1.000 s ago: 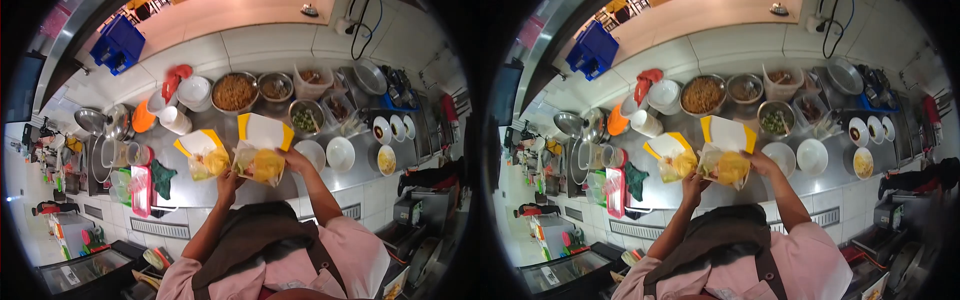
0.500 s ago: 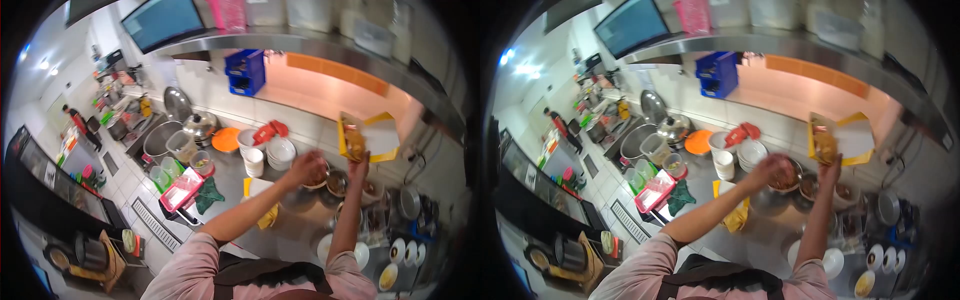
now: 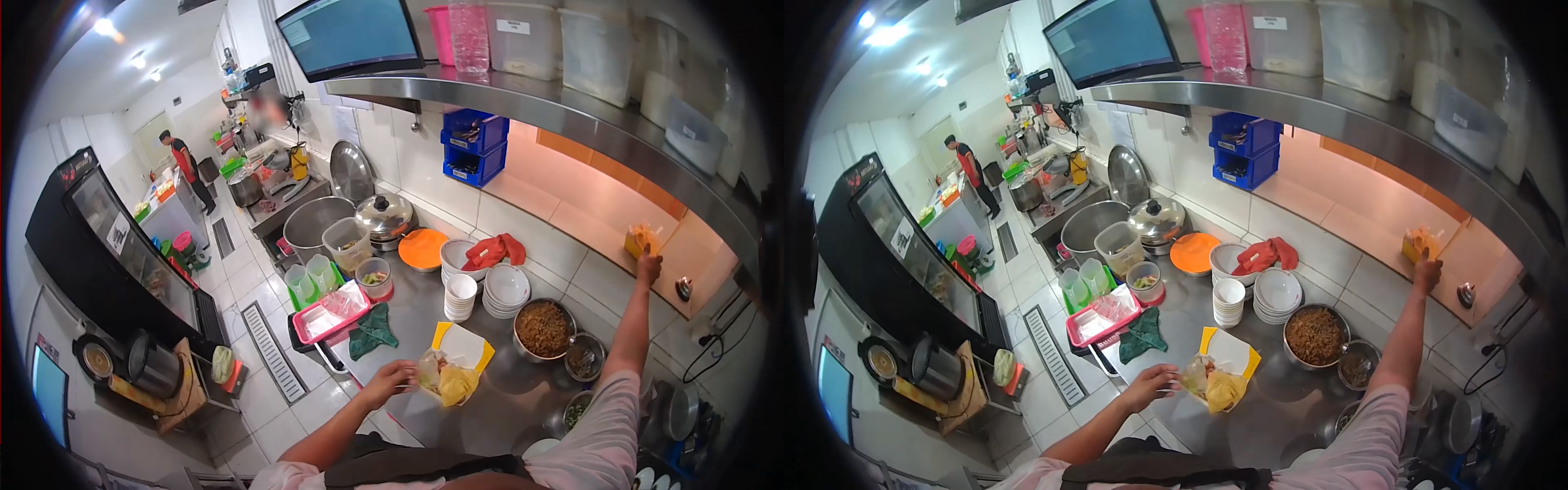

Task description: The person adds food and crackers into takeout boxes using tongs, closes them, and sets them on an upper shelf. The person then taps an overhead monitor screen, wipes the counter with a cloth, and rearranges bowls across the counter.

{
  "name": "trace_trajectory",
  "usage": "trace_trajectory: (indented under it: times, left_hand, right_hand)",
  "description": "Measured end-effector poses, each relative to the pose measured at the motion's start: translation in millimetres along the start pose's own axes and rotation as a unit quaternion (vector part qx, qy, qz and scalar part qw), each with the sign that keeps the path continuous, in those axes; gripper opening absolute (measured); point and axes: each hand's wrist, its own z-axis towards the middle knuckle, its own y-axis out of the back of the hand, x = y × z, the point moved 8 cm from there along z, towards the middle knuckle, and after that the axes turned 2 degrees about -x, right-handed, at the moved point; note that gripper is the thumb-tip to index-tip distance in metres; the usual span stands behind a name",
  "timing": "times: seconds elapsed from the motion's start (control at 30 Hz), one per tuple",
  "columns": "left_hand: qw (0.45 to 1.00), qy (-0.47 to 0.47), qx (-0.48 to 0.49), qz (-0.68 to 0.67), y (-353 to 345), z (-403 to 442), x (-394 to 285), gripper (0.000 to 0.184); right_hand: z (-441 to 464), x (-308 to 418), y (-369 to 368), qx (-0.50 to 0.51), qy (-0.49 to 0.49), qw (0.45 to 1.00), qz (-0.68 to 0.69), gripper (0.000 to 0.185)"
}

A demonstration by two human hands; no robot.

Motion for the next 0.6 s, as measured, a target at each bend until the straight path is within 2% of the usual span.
trace_trajectory:
  times: [0.07,0.13,0.17,0.2,0.23,0.27,0.3,0.33,0.37,0.4,0.43,0.5,0.57,0.6]
  left_hand:
    - [0.994,-0.036,-0.083,-0.057,43,-4,1,0.030]
    - [0.979,-0.083,-0.157,-0.096,83,-13,-4,0.031]
    - [0.971,-0.092,-0.202,-0.085,96,-22,-11,0.031]
    - [0.959,-0.083,-0.253,-0.097,105,-30,-15,0.032]
    - [0.953,-0.113,-0.269,-0.080,139,-25,4,0.033]
    - [0.941,-0.110,-0.304,-0.100,157,-29,9,0.035]
    - [0.959,-0.117,-0.256,-0.032,192,-19,31,0.052]
    - [0.967,-0.130,-0.219,0.025,219,-13,42,0.070]
    - [0.972,-0.061,-0.222,-0.035,221,-16,50,0.063]
    - [0.966,0.002,-0.237,-0.104,222,-25,62,0.056]
    - [0.961,0.035,-0.249,-0.114,227,-24,74,0.052]
    - [0.943,0.094,-0.282,-0.150,221,-28,97,0.045]
    - [0.949,0.019,-0.293,-0.117,176,-31,89,0.041]
    - [0.942,-0.027,-0.316,-0.111,150,-39,77,0.038]
  right_hand:
    - [-10,4,3,0.011,0.053,0.998,-0.028,0.069]
    - [-25,9,-2,0.083,0.201,0.969,0.118,0.056]
    - [-41,2,18,-0.078,0.291,0.946,0.119,0.043]
    - [-64,-10,35,-0.253,0.352,0.897,0.091,0.031]
    - [-63,-19,47,-0.208,0.314,0.926,0.006,0.025]
    - [-59,-19,76,-0.135,0.257,0.957,-0.016,0.022]
    - [-53,-29,82,-0.147,0.288,0.942,-0.091,0.025]
    - [-46,-44,108,-0.229,0.247,0.941,-0.042,0.034]
    - [-34,-52,121,-0.179,0.162,0.970,-0.039,0.050]
    - [-17,-66,112,-0.199,0.145,0.968,-0.043,0.059]
    - [-5,-72,105,-0.102,0.097,0.988,-0.061,0.055]
    - [13,-84,95,-0.003,0.041,0.998,-0.049,0.052]
    - [41,-97,71,-0.066,0.035,0.995,-0.064,0.057]
    - [54,-104,57,-0.114,0.090,0.988,-0.045,0.055]
